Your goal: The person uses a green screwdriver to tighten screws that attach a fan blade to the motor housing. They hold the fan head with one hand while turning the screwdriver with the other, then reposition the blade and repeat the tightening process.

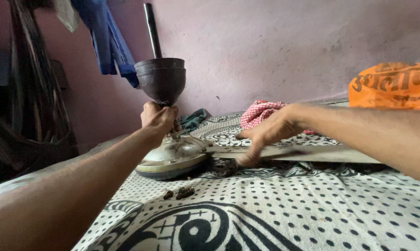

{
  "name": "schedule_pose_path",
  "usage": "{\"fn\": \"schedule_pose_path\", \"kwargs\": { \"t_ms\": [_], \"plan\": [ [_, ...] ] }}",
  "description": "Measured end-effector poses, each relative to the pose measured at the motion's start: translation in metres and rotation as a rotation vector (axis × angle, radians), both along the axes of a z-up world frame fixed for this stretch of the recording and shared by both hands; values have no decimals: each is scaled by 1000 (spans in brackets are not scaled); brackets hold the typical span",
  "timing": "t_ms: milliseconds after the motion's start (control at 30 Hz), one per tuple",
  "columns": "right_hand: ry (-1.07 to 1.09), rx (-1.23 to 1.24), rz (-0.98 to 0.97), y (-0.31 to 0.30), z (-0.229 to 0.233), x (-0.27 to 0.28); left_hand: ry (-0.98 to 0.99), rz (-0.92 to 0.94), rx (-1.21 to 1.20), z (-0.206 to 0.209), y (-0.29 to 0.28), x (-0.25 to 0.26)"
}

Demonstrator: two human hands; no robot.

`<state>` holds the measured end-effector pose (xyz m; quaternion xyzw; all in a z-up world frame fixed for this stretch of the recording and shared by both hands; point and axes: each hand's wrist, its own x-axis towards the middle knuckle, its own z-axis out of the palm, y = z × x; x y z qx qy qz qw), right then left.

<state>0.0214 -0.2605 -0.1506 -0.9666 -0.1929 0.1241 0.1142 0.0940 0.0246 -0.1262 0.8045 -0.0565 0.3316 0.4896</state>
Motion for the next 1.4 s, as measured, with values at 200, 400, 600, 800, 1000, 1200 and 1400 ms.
{"fn": "schedule_pose_path", "kwargs": {
  "t_ms": [200,400,600,800,1000,1200,1400],
  "plan": [
    [-33,84,-47,2,12,10,-119,143,19,-12,-12,-8],
    [-166,58,-22,4,7,30,-39,329,61,-32,-19,-30],
    [-149,60,96,-6,-1,69,-494,-209,596,-38,6,-43],
    [-180,-62,106,-8,-8,95,-285,-425,1001,-31,-16,-36],
    [-261,-141,164,-15,-19,107,-99,-367,1107,-31,-42,-37],
    [-215,-111,39,-31,-23,118,-54,-404,1079,-40,-41,-41],
    [-278,-64,347,-51,-15,120,4,-315,1088,-44,-41,-41]
  ]
}}
